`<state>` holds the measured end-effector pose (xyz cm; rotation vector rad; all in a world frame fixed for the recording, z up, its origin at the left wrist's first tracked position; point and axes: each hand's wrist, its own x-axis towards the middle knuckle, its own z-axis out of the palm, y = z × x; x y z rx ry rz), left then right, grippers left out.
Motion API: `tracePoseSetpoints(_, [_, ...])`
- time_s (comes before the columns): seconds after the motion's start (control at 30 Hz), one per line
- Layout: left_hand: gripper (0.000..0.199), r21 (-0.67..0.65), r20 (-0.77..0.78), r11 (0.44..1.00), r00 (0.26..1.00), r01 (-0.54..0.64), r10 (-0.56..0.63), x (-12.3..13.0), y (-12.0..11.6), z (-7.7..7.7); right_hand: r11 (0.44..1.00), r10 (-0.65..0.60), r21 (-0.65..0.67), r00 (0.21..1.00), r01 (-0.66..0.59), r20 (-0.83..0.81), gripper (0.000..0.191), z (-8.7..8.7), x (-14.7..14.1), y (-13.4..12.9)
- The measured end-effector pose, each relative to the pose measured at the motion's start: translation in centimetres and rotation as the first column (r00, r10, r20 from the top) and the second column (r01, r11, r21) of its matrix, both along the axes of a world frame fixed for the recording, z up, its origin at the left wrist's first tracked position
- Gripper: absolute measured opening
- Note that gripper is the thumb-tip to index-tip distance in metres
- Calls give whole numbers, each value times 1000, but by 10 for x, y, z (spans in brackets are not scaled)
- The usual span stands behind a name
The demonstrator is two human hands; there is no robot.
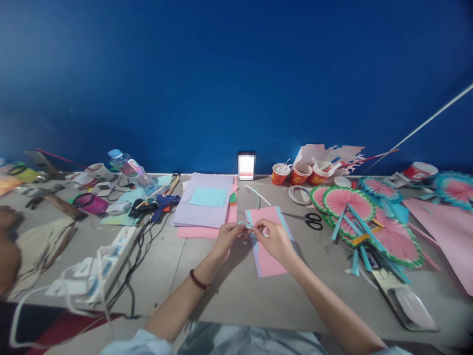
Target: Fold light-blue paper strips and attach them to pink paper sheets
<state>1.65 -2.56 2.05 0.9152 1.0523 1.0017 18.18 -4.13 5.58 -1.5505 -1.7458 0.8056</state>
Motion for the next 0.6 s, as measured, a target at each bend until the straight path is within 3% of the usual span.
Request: tracePoseSetpoints(0.6, [34,-6,4,1000,1000,10,-10,0,-1,1,1000,11,-19,1000,-12,-19,16,-2,1,1])
